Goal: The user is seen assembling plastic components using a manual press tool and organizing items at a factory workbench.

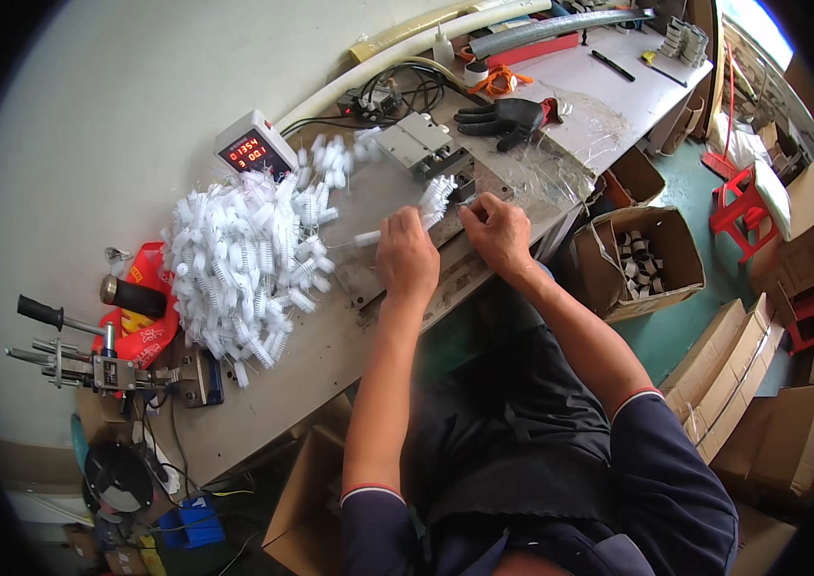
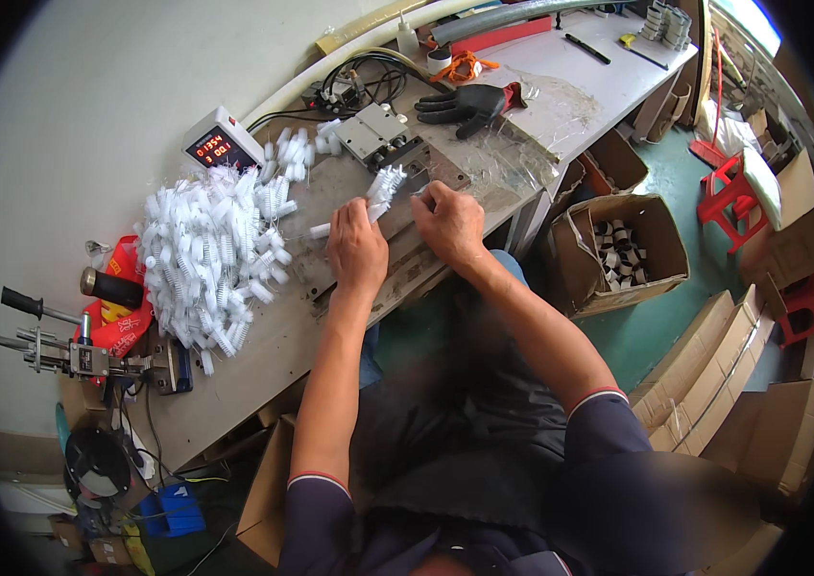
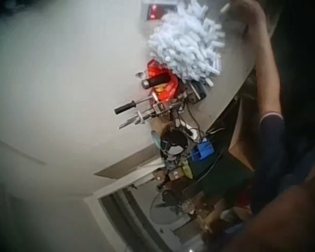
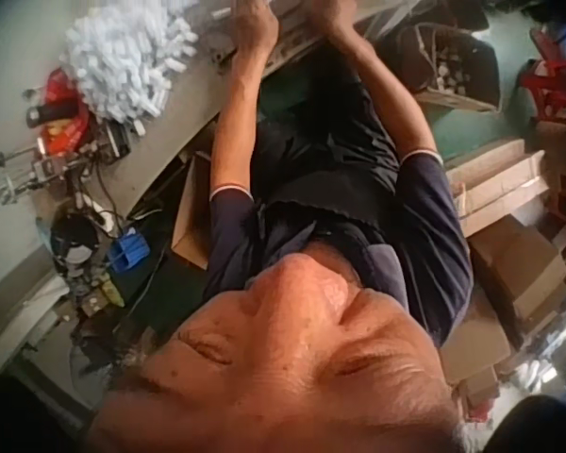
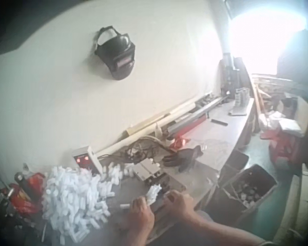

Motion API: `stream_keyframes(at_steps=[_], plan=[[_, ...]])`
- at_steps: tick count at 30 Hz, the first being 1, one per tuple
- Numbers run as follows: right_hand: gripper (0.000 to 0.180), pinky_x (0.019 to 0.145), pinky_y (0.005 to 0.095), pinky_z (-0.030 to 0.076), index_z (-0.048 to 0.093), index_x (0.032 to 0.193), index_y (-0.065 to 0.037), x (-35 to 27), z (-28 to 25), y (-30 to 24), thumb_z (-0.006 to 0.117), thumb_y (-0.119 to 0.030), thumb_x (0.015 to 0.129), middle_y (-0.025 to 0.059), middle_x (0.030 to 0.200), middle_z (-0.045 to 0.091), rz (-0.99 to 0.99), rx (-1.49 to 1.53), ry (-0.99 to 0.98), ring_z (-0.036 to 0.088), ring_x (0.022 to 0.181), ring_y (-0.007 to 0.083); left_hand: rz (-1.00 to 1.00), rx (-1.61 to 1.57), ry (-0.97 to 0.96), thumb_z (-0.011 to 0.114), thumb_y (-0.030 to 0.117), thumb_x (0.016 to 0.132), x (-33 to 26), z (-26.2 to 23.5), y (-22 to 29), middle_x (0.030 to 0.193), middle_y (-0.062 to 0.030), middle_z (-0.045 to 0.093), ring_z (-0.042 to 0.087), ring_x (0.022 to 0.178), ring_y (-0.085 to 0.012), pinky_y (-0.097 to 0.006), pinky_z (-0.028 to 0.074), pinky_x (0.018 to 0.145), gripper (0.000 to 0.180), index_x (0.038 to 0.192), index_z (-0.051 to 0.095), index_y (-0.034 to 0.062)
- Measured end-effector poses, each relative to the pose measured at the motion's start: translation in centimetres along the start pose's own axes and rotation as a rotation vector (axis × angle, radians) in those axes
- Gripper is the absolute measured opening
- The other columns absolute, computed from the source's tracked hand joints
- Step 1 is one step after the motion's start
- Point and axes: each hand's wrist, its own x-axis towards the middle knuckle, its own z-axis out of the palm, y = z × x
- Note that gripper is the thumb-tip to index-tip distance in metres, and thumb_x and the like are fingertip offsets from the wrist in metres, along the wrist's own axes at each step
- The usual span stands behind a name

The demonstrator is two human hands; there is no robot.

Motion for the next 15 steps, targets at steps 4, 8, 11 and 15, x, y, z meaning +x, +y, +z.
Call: stream_keyframes(at_steps=[4, 8, 11, 15], plan=[[0.024, 0.069, 0.0482, 0.055, 0.07, 0.084, -0.007, -0.1, 0.1, 0.4, 0.075, -0.031, 0.088, 0.0177, 0.071, 0.07, -0.013, 0.003, 0.015, 0.071, 0.073, 0.0398, 0.016, 0.032, -0.021, 0.06, 0.003, 0.09, 0.6, 1.1, 0.5, 0.101, -0.0157, 0.063, 0.06, 0.097, -0.0376, -0.047, 0.052, 0.086, 0.016, 0.103, 0.052, 0.0039], [0.025, 0.068, 0.0484, 0.055, 0.069, 0.083, -0.006, -0.2, -0.1, 0.1, 0.074, -0.03, 0.088, 0.0181, 0.071, 0.07, -0.025, 0.016, 0.014, 0.071, 0.072, 0.04, 0.051, 0.154, -0.059, 0.054, 0.004, 0.093, 0.9, 1.8, 0.5, 0.099, -0.0146, 0.062, 0.061, 0.096, -0.0341, -0.043, 0.054, 0.084, 0.008, 0.1, 0.052, 0.0052], [0.024, 0.069, 0.0483, 0.055, 0.069, 0.083, -0.006, -0.2, -0.2, 0.0, 0.073, -0.029, 0.088, 0.0181, 0.071, 0.07, -0.024, 0.03, 0.013, 0.071, 0.072, 0.04, 0.075, 0.214, -0.062, 0.054, 0.004, 0.094, 0.8, 2.0, 0.6, 0.098, -0.0136, 0.062, 0.062, 0.096, -0.0322, -0.041, 0.055, 0.082, 0.007, 0.1, 0.052, 0.0056], [0.021, 0.069, 0.0477, 0.056, 0.07, 0.083, -0.006, 0.0, 0.0, 0.4, 0.072, -0.026, 0.087, 0.0175, 0.072, 0.07, -0.052, 0.02, 0.025, 0.071, 0.072, 0.0396, 0.078, 0.134, -0.103, 0.053, 0.004, 0.096, 0.6, 1.7, 1.1, 0.107, -0.0163, 0.062, 0.062, 0.104, -0.0352, -0.044, 0.056, 0.087, 0.01, 0.106, 0.053, 0.0038]])
